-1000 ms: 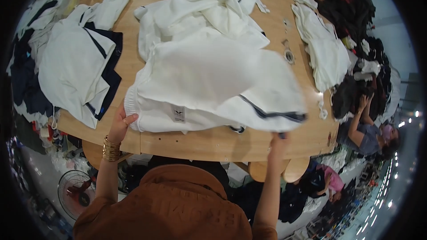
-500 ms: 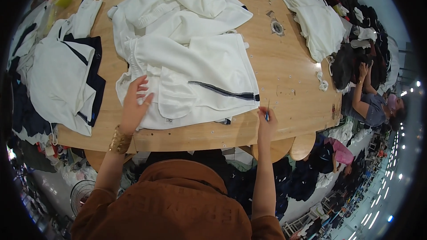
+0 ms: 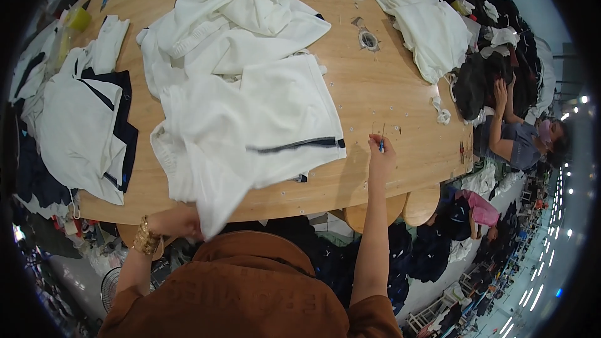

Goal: The recorder trims excess threads from white athletic shorts using scissors and then prepares a drink and packs items.

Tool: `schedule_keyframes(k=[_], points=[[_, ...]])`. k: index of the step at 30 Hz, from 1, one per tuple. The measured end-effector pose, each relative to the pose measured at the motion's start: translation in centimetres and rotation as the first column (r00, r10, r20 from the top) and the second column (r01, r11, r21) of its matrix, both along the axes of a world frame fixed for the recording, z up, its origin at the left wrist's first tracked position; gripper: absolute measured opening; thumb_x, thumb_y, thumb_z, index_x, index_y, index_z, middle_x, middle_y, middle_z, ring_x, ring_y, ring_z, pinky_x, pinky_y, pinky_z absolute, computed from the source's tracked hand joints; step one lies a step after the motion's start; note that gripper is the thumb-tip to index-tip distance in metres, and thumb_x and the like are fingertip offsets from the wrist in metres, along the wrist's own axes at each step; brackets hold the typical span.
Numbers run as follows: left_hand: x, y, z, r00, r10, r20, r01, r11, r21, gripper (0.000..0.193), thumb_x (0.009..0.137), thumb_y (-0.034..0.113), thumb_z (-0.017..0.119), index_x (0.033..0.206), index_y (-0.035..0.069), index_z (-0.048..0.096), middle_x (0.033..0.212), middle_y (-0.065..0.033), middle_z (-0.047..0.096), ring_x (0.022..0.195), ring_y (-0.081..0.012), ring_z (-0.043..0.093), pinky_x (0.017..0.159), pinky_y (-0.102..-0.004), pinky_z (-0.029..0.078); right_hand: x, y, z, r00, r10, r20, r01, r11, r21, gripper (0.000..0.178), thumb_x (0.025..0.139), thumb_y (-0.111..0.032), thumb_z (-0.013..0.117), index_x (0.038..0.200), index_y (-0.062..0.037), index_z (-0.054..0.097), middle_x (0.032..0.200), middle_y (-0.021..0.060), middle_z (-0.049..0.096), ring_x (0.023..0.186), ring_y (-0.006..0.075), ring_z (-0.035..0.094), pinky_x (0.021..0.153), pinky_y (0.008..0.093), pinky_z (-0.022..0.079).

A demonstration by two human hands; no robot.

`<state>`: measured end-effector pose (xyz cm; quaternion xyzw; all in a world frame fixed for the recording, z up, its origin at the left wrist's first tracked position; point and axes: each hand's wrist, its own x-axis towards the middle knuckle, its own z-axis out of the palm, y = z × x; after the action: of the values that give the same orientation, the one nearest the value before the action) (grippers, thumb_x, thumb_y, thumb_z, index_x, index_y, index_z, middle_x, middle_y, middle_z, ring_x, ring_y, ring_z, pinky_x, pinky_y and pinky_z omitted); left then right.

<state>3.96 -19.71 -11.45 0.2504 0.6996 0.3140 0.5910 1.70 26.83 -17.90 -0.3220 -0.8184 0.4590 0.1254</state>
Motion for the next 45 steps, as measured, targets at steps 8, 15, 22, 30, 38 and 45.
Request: schedule_keyframes(k=[8, 15, 22, 30, 38, 45], points=[[-5.8, -2.7, -1.7, 0.132, 0.933, -0.336, -0.904, 0.253, 0.345, 0.039, 0.081, 0.017, 0.066, 0.113, 0.001, 0.049, 0.105, -0.0085, 0.057, 0.092, -0.0152, 0.054, 0.081, -0.0279, 0.045, -8.8, -3.7, -2.0, 0.976, 0.213, 0.047, -0.217, 0.973, 0.084, 0.022, 0.077, -0.019, 0.065, 0.091, -0.0021, 0.066, 0.076, 0.0062, 0.064, 0.073, 0.0141, 0.057, 0.068, 0.0266, 0.044], [-9.8, 1.2, -5.5, -0.018, 0.933, -0.359, -0.94, 0.107, 0.324, 0.051, 0.077, 0.03, 0.071, 0.109, -0.001, 0.047, 0.096, -0.009, 0.056, 0.087, -0.0143, 0.053, 0.079, -0.0252, 0.045, -14.8, -7.2, -5.3, 0.949, 0.308, 0.067, -0.313, 0.945, 0.096, 0.033, 0.073, -0.029, 0.07, 0.089, -0.0013, 0.064, 0.068, 0.0075, 0.061, 0.063, 0.0195, 0.057, 0.062, 0.0315, 0.045], [-10.8, 1.4, -1.5, 0.096, 0.914, 0.395, -0.977, 0.011, 0.213, 0.04, 0.086, 0.022, 0.059, 0.12, 0.003, 0.05, 0.108, -0.0054, 0.059, 0.093, -0.0124, 0.057, 0.083, -0.0265, 0.045, -15.4, -5.1, 1.5, 0.947, 0.308, 0.086, -0.22, 0.822, -0.525, 0.028, 0.078, -0.025, 0.068, 0.062, -0.0116, 0.049, 0.05, -0.0023, 0.045, 0.04, 0.0078, 0.038, 0.038, 0.0235, 0.026], [-9.5, -4.8, 10.2, 0.094, 0.87, 0.484, -0.755, -0.255, 0.605, 0.036, 0.093, 0.02, 0.046, 0.125, 0.002, 0.044, 0.122, -0.0117, 0.052, 0.109, -0.019, 0.053, 0.095, -0.0355, 0.041, -8.7, -2.1, 19.5, 0.836, -0.045, -0.547, -0.321, 0.767, -0.555, 0.006, 0.088, -0.01, 0.054, 0.094, -0.0094, 0.055, 0.076, -0.0008, 0.057, 0.065, 0.0116, 0.059, 0.064, 0.0228, 0.05], [-0.7, -4.9, -2.9, -0.029, 0.984, 0.173, -0.939, -0.087, 0.333, 0.051, 0.089, 0.011, 0.053, 0.134, -0.001, 0.033, 0.128, -0.0093, 0.048, 0.115, -0.0168, 0.046, 0.097, -0.0282, 0.036, 6.4, -2.9, 2.4, 0.981, 0.163, 0.104, -0.128, 0.951, -0.28, 0.014, 0.084, -0.014, 0.062, 0.091, -0.0024, 0.062, 0.065, -0.0048, 0.049, 0.058, 0.0047, 0.041, 0.051, 0.0208, 0.034], [2.4, -6.2, -8.9, 0.075, 0.975, -0.209, -0.981, 0.109, 0.158, 0.056, 0.085, 0.007, 0.056, 0.136, 0.008, 0.033, 0.129, -0.0097, 0.048, 0.114, -0.0179, 0.047, 0.097, -0.0302, 0.035, 11.7, -4.5, -3.4, 0.968, 0.13, 0.214, -0.029, 0.907, -0.419, 0.01, 0.084, -0.005, 0.055, 0.088, -0.0003, 0.062, 0.06, -0.0001, 0.052, 0.051, 0.0073, 0.047, 0.049, 0.0226, 0.037]])
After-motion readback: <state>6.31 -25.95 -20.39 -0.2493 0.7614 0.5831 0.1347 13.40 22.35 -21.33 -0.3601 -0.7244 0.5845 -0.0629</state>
